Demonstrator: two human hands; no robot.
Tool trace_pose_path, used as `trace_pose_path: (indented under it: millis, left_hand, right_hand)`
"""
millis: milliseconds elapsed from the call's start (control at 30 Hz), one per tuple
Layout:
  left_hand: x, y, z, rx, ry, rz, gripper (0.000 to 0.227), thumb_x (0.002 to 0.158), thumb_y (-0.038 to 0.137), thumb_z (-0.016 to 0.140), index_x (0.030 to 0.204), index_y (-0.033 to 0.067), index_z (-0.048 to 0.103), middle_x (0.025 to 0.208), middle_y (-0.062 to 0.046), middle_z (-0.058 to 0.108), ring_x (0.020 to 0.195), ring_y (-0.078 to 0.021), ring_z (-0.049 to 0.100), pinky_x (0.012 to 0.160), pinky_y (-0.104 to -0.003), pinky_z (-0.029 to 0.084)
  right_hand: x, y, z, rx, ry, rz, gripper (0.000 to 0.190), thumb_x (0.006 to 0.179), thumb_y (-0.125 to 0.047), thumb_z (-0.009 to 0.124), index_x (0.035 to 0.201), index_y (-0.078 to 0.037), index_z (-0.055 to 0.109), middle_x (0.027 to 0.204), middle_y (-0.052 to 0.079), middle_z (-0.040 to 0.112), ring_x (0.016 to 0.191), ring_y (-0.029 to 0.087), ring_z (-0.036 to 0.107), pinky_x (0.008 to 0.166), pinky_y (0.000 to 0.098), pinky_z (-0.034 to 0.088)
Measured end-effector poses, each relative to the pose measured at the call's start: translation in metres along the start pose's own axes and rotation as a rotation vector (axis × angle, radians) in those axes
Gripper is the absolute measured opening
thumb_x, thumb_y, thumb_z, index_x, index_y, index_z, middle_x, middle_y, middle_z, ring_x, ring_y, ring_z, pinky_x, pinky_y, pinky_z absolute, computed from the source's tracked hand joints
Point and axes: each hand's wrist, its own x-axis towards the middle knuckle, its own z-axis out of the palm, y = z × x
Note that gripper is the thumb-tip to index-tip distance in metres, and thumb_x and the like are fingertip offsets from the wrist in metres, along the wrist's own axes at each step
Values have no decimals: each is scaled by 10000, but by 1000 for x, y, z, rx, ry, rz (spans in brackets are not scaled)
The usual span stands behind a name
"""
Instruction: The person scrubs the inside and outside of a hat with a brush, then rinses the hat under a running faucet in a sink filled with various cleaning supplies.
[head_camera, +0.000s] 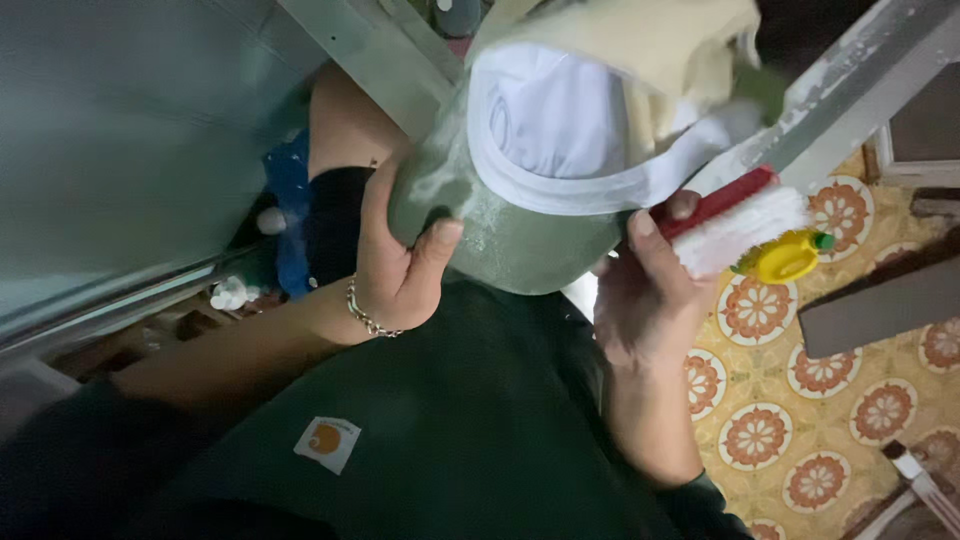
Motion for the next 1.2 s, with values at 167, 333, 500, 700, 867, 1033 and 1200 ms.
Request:
trace_pose_path:
  millis: [167,333,500,700,867,1033,1200]
  left_hand:
    - [-26,-8,-3,2,-80,1,656,1188,220,829,1700,-121,604,1554,-375,775,1457,-584,740,1197,-648,654]
    - [-21,4,0,44,-61,27,686,1148,237,887,1667,-140,643,1539,-361,812,1411,-566,803,1161,-605,694]
    - [-41,-8,1,39,-10,18,623,1056,152,987,1557,-101,717,1208,-385,843,995,-648,736,780,-643,745]
    - [15,39,1,98,-85,-68,502,1120,220,924,1492,-76,763,1251,-381,861,1138,-623,822,846,-532,720]
    - [57,42,-1,209,-254,-136,743,1259,314,845,1805,45,418,1639,-261,628,1377,-382,807,1020,-411,759]
    - [99,22,5,374,-324,-75,783,1263,236,991,1845,99,485,1728,-291,689,1217,-302,998,887,-308,840]
    - [119,-5,10,526,-257,-156,379,1237,300,804,944,128,636,688,0,573,609,-152,500,594,-400,339]
  right_hand:
    - [-6,-11,5,-10,3,-2,361,1066,-60,879,1234,-221,603,1042,38,755,906,224,834,696,456,783]
    - [-11,-13,7,-2,-56,-23,405,1081,-47,871,1250,-267,576,1027,13,743,896,187,806,645,348,737]
    - [-14,-11,3,12,-80,-137,470,1085,-2,858,1281,-279,532,1064,55,735,896,216,797,635,377,719]
    - [-1,-6,-7,-107,36,-359,557,1087,43,957,1305,-288,566,1108,-37,734,980,116,720,833,320,619]
    - [1,-5,-28,-306,38,-638,830,1129,306,905,1616,-219,484,1566,91,642,1374,274,663,1311,483,658]
    - [12,-39,13,-694,-157,-999,908,1010,501,793,1555,-121,419,1280,210,564,1082,341,634,982,490,783]
    - [10,-50,9,-584,-127,-787,913,1108,449,811,1638,-182,419,1626,137,601,1183,296,531,999,501,637]
